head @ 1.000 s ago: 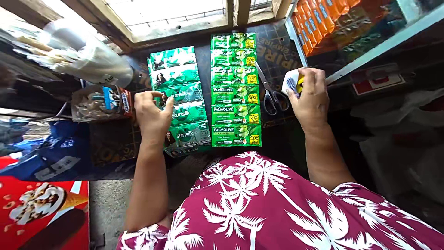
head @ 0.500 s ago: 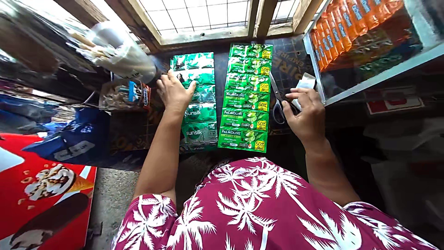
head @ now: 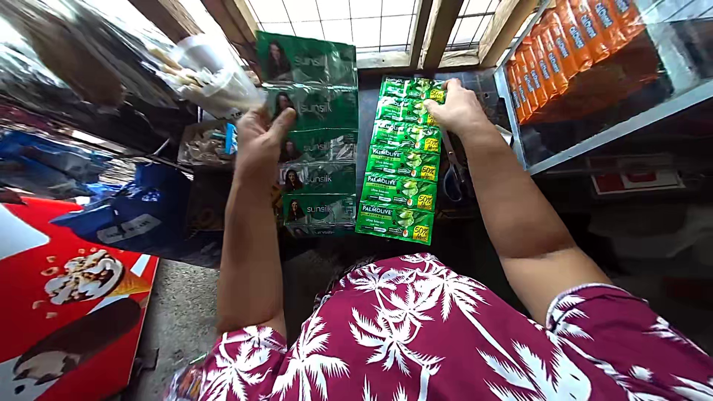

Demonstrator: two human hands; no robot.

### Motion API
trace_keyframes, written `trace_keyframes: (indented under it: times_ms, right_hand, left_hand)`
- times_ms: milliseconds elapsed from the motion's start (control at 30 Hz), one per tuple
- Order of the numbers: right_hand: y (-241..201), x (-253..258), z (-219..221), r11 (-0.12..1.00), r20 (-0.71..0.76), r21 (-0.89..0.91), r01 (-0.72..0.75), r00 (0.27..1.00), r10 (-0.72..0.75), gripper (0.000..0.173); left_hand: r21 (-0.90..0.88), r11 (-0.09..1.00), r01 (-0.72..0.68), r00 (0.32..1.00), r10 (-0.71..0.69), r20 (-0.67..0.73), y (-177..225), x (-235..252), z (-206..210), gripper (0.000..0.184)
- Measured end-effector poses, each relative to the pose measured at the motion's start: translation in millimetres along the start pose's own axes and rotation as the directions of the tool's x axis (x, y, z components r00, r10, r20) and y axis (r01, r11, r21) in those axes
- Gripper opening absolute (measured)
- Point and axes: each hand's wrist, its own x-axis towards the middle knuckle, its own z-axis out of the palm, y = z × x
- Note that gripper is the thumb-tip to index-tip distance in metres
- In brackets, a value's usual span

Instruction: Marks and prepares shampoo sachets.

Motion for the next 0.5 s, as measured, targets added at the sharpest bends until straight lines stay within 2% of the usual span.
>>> trace_keyframes:
  times_ms: [133, 200, 300, 400, 433, 467, 500]
  right_hand:
    - [6, 24, 6, 0.96, -0.061, 0.28, -0.022, 0.997, 0.04, 0.075]
    - [5, 34, 11, 0.933, -0.054, 0.358, -0.038, 0.997, 0.061, 0.077]
    - [-3, 43, 19, 0.964, -0.029, 0.262, -0.044, 0.998, 0.053, 0.083]
    - [-22, 42, 25, 0.999, -0.016, 0.023, -0.044, 0.999, 0.044, 0.097]
    - [-29, 41, 25, 0.998, -0.006, -0.046, -0.038, 0.999, 0.037, 0.103]
    - [-34, 42, 27, 0.997, 0.01, -0.072, -0.026, 1.0, 0.027, 0.106]
    - [-37, 45, 31, 0.998, 0.03, -0.059, -0.017, 0.999, 0.019, 0.108]
  left_hand:
    - [-0.071, 0.976, -0.204, 0.975, 0.196, -0.107, 41, -69, -34, 0.023]
    - [-0.095, 0.962, -0.258, 0.954, 0.237, -0.185, 55, -112, -53, 0.026]
    - [-0.245, 0.91, -0.333, 0.9, 0.23, -0.37, 60, -179, -87, 0.034]
    - [-0.254, 0.919, -0.302, 0.85, 0.139, -0.507, 62, -258, -141, 0.016]
    - [-0.151, 0.962, -0.227, 0.875, 0.134, -0.465, 57, -296, -178, 0.017]
    - [0.003, 0.994, -0.113, 0.936, 0.108, -0.334, 46, -347, -229, 0.023]
    - [0.166, 0.985, -0.052, 0.993, 0.068, -0.096, 28, -402, -289, 0.022]
